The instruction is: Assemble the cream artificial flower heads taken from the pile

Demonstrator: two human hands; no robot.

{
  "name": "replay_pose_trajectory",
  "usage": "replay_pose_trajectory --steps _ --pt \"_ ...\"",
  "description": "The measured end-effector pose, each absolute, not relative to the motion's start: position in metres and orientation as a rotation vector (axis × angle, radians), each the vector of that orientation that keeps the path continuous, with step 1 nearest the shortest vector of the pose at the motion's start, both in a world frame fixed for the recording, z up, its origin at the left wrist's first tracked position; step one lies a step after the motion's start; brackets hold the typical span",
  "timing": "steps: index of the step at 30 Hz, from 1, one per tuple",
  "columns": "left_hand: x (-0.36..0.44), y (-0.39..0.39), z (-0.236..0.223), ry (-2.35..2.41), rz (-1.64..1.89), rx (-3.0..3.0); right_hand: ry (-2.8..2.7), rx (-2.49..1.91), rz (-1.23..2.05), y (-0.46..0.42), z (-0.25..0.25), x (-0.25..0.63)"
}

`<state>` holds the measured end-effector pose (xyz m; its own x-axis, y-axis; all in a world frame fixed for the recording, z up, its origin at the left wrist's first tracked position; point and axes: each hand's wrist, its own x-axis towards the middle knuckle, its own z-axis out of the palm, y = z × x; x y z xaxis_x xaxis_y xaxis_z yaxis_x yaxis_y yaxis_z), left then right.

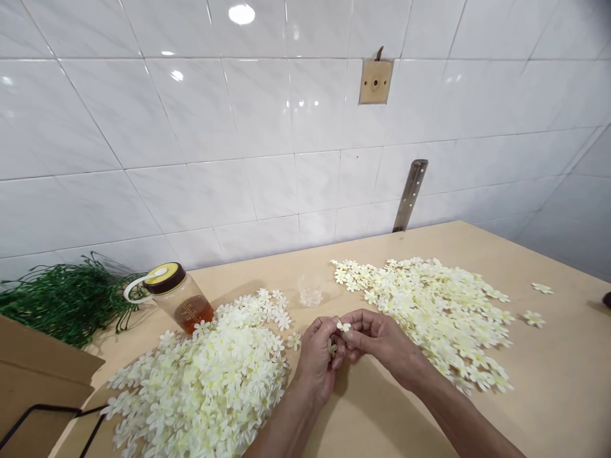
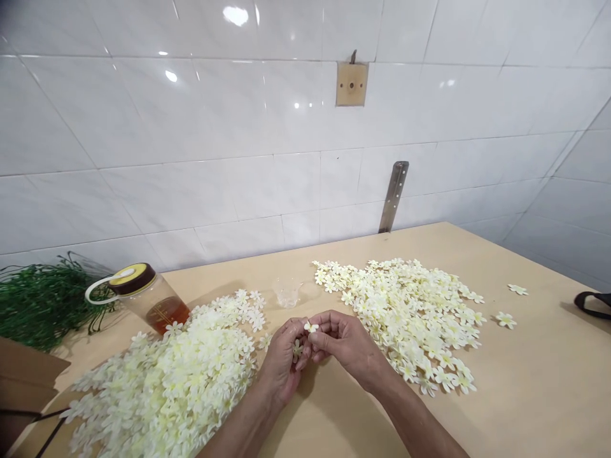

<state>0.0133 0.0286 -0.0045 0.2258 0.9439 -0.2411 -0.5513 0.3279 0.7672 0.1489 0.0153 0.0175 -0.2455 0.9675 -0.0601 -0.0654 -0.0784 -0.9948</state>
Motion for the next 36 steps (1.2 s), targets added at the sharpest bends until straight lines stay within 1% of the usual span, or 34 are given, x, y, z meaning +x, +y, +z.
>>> replay_pose_trajectory --steps 11,15,19,26,30,36 --pt "0.014 0.027 -0.009 0.804 1.065 0.645 -1.352 -1.298 1.288 0.023 0.013 0.163" --pt "0.014 0.026 -0.008 0.808 1.023 0.686 -1.312 -1.307 1.321 0.023 0.012 0.171" --pt "0.014 0.025 -0.005 0.864 0.986 0.758 -1.425 -1.294 1.387 0.021 0.020 0.174" --pt "0.018 0.022 -0.006 1.048 1.052 0.768 -1.445 -1.406 1.307 0.021 0.026 0.173" --pt "0.019 0.020 -0.004 0.966 1.045 0.727 -1.420 -1.438 1.252 0.022 0.024 0.170" --pt "0.018 0.021 -0.001 0.881 1.082 0.739 -1.373 -1.359 1.264 0.022 0.018 0.166"
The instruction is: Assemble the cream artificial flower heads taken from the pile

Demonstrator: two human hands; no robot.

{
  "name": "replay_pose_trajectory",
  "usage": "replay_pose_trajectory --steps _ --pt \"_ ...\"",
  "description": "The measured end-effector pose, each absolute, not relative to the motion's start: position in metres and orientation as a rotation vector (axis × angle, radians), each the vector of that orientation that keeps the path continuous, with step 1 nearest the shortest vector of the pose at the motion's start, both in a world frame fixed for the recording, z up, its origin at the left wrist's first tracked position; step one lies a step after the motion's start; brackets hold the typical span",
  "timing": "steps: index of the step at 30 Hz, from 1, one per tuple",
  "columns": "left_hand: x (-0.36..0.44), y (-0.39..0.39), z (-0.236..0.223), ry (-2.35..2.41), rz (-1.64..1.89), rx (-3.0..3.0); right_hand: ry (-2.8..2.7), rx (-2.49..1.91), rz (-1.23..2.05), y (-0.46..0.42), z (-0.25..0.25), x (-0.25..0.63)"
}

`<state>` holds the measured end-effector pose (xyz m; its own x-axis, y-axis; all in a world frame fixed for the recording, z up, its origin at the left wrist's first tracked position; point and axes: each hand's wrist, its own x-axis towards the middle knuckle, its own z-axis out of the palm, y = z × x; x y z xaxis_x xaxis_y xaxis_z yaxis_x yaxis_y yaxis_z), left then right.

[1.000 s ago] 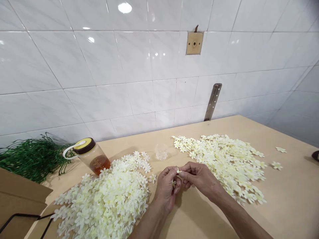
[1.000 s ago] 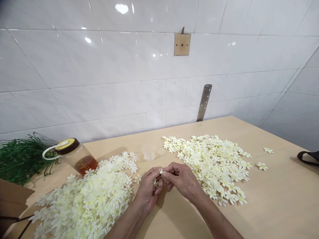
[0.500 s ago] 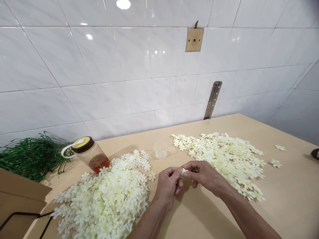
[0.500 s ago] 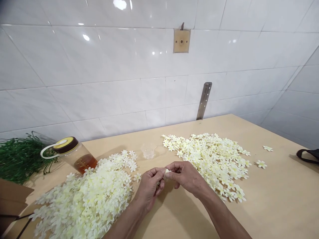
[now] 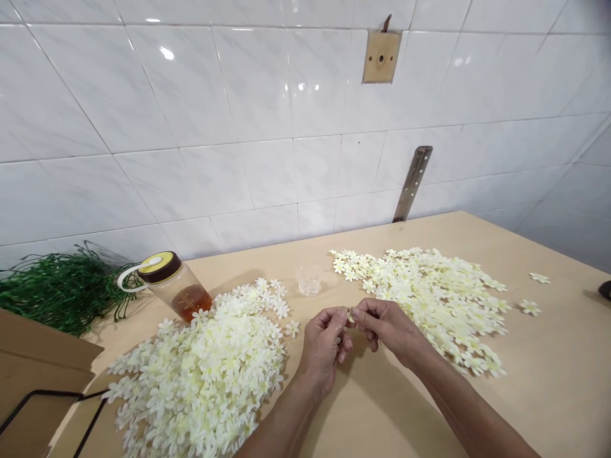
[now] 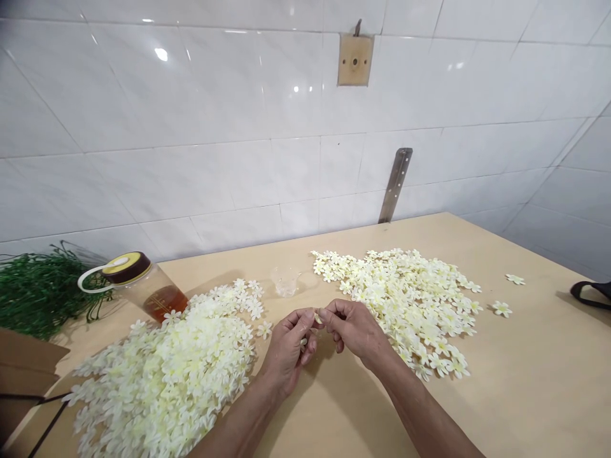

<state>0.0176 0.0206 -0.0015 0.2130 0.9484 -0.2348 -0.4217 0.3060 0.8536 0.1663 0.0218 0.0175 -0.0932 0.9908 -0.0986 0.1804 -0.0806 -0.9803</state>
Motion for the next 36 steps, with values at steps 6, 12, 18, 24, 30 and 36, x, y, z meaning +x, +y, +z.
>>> replay_pose_trajectory --steps 6,12,18,24,30,36 --pt "0.013 0.027 -0.009 0.922 1.153 0.706 -1.569 -1.315 1.129 0.017 0.015 0.158" --pt "0.015 0.025 -0.008 0.964 1.130 0.678 -1.776 -1.378 0.587 0.018 0.009 0.158" --pt "0.013 0.024 -0.008 0.936 1.083 0.721 -1.918 -1.313 0.382 0.018 0.011 0.159" --pt "0.010 0.026 -0.006 0.904 1.038 0.728 -2.020 -1.390 0.319 0.015 0.012 0.157" --pt "0.015 0.025 -0.007 0.916 1.071 0.670 -1.989 -1.475 0.456 0.016 0.003 0.150" --pt "0.021 0.021 -0.009 0.864 1.044 0.705 -1.887 -1.511 0.552 0.017 0.002 0.149"
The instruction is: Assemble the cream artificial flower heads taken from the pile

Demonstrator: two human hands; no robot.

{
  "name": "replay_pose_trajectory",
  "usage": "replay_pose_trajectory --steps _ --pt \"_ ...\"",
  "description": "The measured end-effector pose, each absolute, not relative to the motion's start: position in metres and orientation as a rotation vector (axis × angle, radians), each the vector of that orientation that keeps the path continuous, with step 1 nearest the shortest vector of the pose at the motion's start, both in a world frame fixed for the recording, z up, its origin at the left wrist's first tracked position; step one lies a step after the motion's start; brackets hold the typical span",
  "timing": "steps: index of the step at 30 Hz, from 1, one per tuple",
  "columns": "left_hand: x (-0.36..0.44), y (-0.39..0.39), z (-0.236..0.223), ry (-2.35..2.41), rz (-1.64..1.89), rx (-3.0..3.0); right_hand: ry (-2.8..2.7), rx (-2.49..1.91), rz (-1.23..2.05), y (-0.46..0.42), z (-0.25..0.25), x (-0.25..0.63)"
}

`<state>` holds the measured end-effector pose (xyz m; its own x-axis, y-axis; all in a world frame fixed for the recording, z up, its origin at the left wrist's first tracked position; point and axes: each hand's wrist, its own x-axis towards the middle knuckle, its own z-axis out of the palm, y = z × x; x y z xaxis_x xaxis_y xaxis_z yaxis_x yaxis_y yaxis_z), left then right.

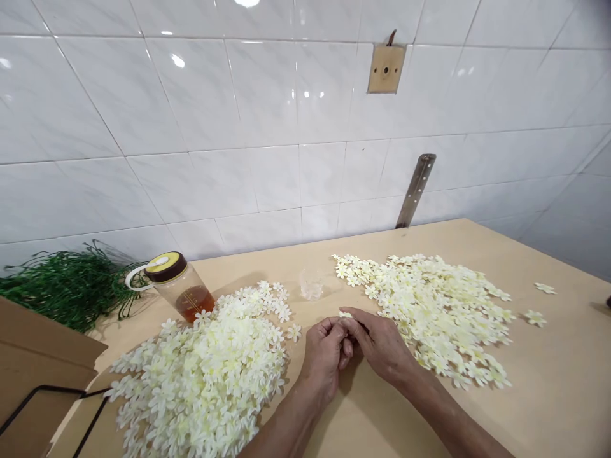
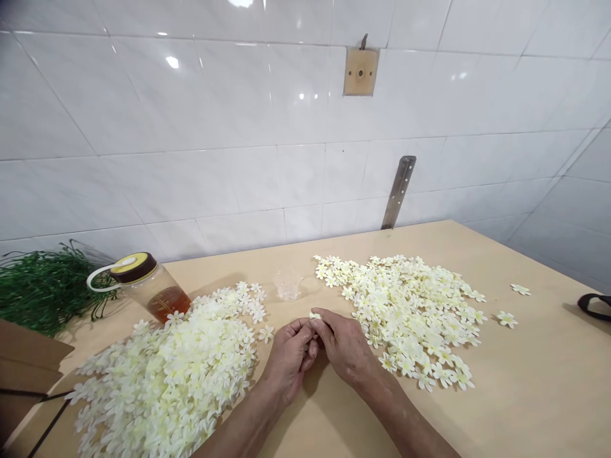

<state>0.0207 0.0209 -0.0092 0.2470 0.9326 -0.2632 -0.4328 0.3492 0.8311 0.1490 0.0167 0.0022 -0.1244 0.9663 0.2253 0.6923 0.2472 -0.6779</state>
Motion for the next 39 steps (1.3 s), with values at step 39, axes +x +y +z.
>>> replay_pose_trajectory --steps 39 --pt "0.015 0.021 -0.012 0.971 1.222 1.175 -1.459 -1.284 1.074 0.019 0.020 0.164"
